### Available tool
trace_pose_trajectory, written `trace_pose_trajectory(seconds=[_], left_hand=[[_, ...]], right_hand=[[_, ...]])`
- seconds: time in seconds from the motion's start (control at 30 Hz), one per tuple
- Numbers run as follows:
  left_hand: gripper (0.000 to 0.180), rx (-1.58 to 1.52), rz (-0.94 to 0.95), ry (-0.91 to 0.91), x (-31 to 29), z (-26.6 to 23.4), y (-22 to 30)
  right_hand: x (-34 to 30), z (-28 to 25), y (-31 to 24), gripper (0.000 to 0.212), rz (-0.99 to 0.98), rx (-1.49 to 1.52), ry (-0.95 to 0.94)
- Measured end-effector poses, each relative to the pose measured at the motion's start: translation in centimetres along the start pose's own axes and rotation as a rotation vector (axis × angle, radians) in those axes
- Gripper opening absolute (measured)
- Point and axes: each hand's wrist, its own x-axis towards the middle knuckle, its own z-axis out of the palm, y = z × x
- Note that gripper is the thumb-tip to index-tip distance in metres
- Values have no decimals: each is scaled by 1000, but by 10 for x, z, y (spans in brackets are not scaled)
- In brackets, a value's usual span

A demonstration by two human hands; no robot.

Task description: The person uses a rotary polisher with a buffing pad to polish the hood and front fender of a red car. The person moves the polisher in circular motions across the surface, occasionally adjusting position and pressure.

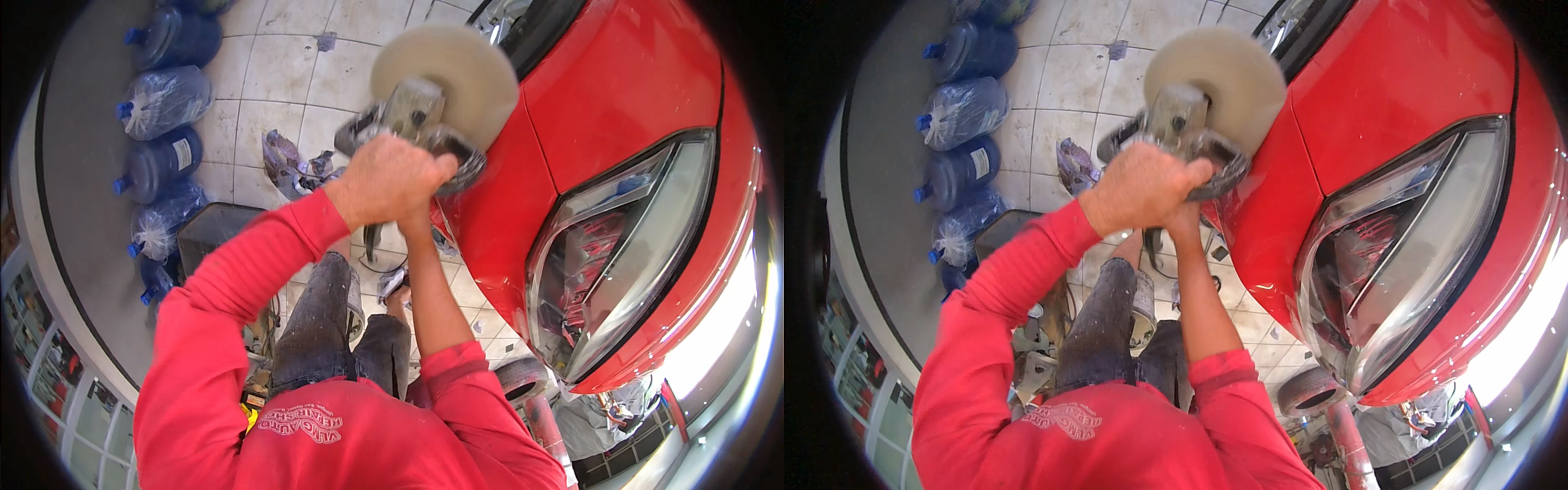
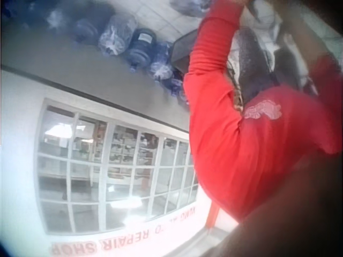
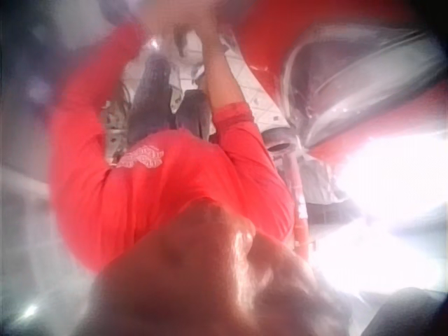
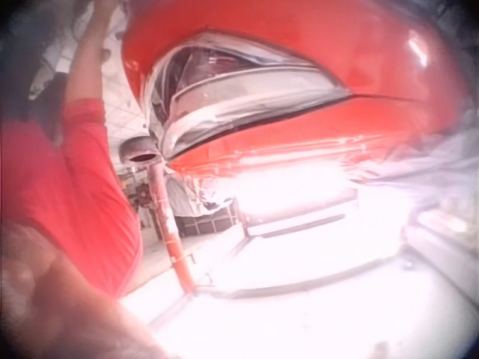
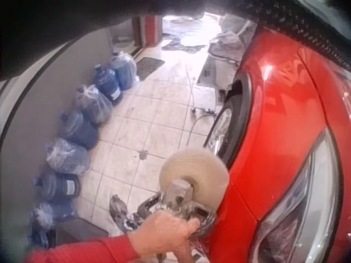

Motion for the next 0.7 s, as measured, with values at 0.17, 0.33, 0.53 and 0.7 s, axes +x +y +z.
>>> trace_pose_trajectory(seconds=[0.17, 0.33, 0.53, 0.7], left_hand=[[30, 36, 125, 0, 34, -25, -31], [27, -19, 108, -115, 24, 22, -42], [21, -95, 34, -187, -15, 97, -44], [22, -180, -62, -203, -28, 151, -52]], right_hand=[[75, -5, -7, 73, 3, -28, 63], [53, 14, 44, 73, 92, -63, 133], [5, 41, 117, 73, 247, -117, 164], [-19, 52, 149, 72, 348, -138, 147]])
